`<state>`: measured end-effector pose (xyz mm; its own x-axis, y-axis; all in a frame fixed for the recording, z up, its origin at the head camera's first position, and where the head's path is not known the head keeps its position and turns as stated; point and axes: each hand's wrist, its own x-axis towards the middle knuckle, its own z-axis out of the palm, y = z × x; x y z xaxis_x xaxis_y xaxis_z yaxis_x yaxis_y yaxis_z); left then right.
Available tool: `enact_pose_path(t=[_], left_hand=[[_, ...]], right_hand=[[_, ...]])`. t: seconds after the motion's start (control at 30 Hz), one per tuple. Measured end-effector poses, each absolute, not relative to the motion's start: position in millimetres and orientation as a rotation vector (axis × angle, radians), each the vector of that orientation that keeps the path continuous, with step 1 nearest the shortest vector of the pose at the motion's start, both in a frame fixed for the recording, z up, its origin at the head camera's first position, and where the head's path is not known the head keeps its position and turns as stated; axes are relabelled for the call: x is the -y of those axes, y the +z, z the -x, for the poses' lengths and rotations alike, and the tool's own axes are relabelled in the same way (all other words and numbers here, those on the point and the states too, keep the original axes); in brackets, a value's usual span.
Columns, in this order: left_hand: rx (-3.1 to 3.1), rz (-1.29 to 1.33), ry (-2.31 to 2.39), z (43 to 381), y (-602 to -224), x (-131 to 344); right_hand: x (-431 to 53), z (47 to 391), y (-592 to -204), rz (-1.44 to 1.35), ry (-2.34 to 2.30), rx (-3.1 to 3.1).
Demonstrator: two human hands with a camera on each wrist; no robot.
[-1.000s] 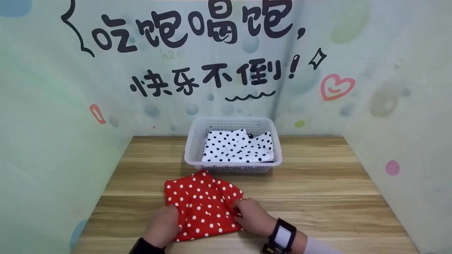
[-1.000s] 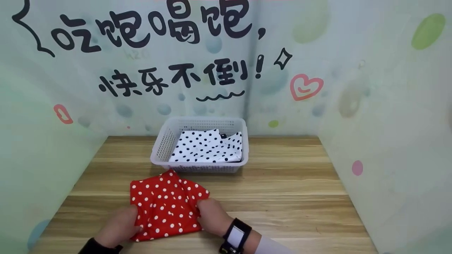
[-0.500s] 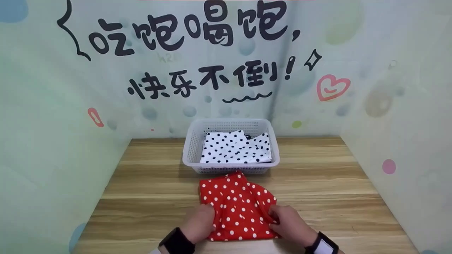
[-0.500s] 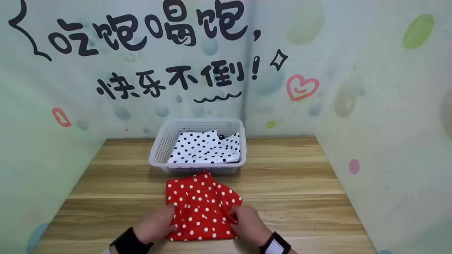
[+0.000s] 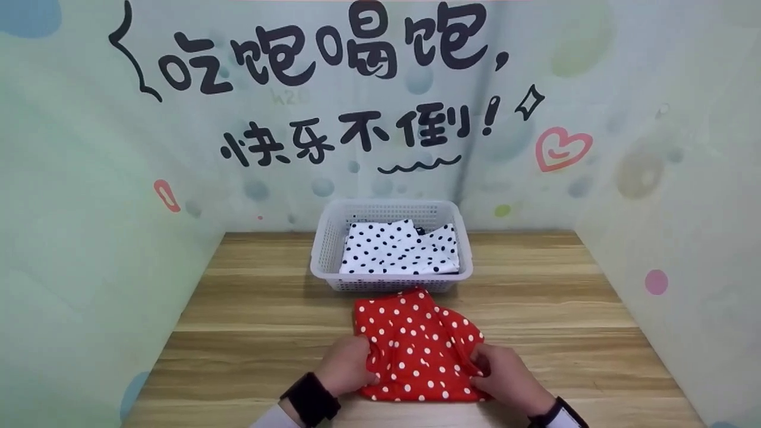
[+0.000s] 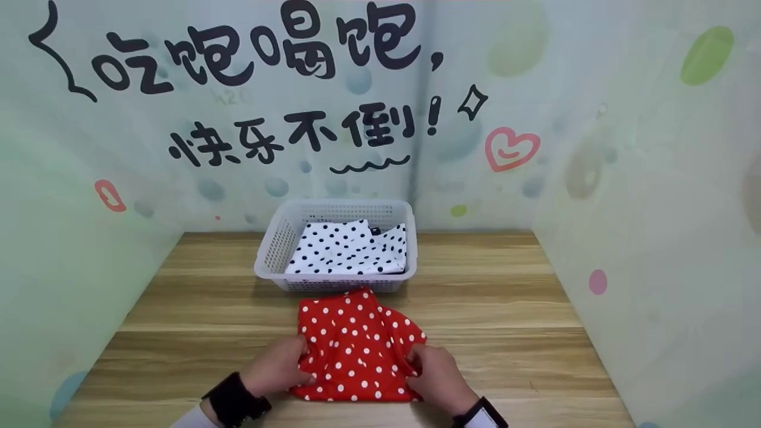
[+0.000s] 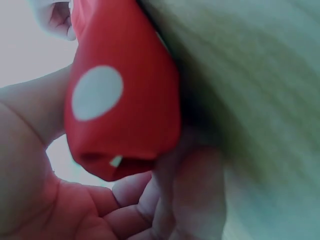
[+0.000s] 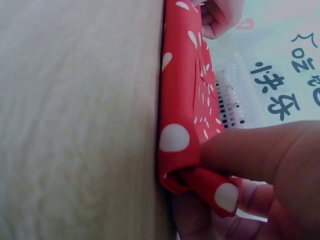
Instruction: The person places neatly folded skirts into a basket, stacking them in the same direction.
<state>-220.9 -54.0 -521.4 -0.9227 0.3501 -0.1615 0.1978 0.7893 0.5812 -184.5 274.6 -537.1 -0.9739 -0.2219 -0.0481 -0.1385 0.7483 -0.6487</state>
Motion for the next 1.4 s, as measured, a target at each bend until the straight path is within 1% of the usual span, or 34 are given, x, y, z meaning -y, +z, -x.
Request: enact_pose_path(t=[0.17,0.37,0.57,0.67,0.8,0.9,1.03,1.17,1.3,1.4], left_hand=[[-2.715,-0.4,0.844,216,-520,56],[-2.689,-0.332,0.897,216,-520,59],[-2.642,-0.296,1.048,219,-527,67],[-2.601,-0.242,1.158,220,-529,70],[-2.541,-0.148,1.322,221,-530,74],[-2.465,-0.089,1.448,220,-530,77],[-2.271,-0.035,1.645,221,-533,76],[-2.067,0.003,1.808,222,-537,73],[-1.957,0.014,1.877,221,-543,72],[-1.866,-0.003,1.939,221,-547,73]], right_hand=[[-273,183,-538,0.238,-1.066,-2.814],[-277,182,-536,0.027,-1.034,-2.852],[-286,186,-533,-0.14,-1.035,-2.849],[-296,187,-532,-0.218,-1.167,-2.744],[-314,188,-534,-0.277,-1.482,-2.445],[-326,190,-535,-0.285,-1.656,-2.201],[-334,190,-536,-0.223,-1.779,-2.016],[-332,188,-538,-0.168,-1.9,-1.905],[-326,188,-538,-0.165,-1.982,-1.815],[-322,190,-538,-0.104,-2.022,-1.734]])
